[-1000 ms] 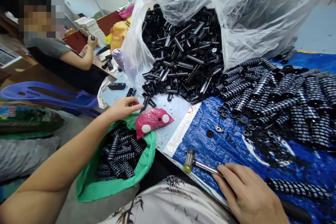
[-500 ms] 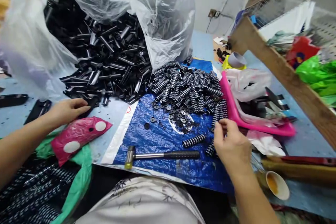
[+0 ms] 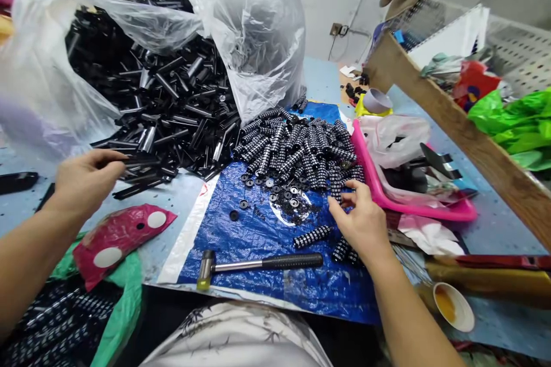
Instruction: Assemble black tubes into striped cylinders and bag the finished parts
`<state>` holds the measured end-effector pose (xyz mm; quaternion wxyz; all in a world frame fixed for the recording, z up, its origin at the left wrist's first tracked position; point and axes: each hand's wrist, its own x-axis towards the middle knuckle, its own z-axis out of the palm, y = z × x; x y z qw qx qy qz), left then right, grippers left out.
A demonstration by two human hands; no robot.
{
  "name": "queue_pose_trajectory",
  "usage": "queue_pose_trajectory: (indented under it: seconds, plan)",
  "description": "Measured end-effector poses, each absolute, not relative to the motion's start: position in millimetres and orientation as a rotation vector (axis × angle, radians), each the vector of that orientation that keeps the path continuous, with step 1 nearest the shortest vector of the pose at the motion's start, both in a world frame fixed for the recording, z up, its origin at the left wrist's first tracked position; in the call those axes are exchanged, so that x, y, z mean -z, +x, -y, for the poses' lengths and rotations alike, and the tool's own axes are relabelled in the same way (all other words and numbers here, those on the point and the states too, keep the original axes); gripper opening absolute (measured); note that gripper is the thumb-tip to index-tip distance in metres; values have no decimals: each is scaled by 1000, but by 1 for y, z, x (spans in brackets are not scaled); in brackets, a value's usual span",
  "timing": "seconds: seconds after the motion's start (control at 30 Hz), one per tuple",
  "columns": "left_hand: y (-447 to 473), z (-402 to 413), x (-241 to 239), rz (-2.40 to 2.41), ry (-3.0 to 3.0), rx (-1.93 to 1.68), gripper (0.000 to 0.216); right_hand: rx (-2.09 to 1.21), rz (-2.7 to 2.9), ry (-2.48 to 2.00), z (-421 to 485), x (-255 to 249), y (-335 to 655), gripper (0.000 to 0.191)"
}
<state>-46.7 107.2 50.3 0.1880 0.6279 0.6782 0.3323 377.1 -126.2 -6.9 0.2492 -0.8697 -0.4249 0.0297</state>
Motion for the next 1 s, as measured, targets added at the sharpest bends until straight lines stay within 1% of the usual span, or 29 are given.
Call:
queue_pose_trajectory:
  seconds: [0.07, 0.13, 0.23, 0.3, 0.37, 0.43, 0.5, 0.57, 0.63, 0.7, 0.77, 0.9, 1.0]
  plan:
    - [-42, -103, -54, -1810, 1649, -1191, 27, -184, 1105, -2044, 135, 10, 358, 56]
    - [-33, -97, -59, -1696, 1551, -1388, 29, -370, 1050, -1756, 142, 14, 335, 47]
    - [-13, -78, -71, -1476, 1370, -1500, 20, -583, 1024, -1581, 144, 18, 304, 38]
    - [1, -59, -78, -1256, 1247, -1453, 16, -624, 981, -1528, 140, 18, 291, 35]
    - [14, -38, -80, -1093, 1116, -1302, 18, -683, 869, -1491, 133, 17, 282, 35]
    - [24, -18, -77, -1010, 991, -1108, 19, -797, 714, -1452, 126, 16, 275, 36]
    - [31, -1, -69, -1003, 875, -991, 21, -892, 607, -1413, 119, 15, 265, 38]
    - [37, 13, -61, -1032, 766, -960, 22, -961, 539, -1361, 114, 14, 253, 41]
    - [42, 22, -54, -1038, 681, -938, 19, -1100, 418, -1275, 111, 10, 240, 46]
    - [47, 28, -50, -992, 616, -868, 17, -1275, 254, -1172, 110, 5, 229, 46]
    - [52, 33, -46, -923, 568, -781, 18, -1382, 176, -1114, 110, -1, 220, 44]
    - [59, 40, -36, -898, 581, -727, 25, -1418, 201, -1103, 112, -7, 212, 45]
    - [63, 45, -27, -922, 783, -760, 34, -1418, 215, -1091, 115, -9, 211, 49]
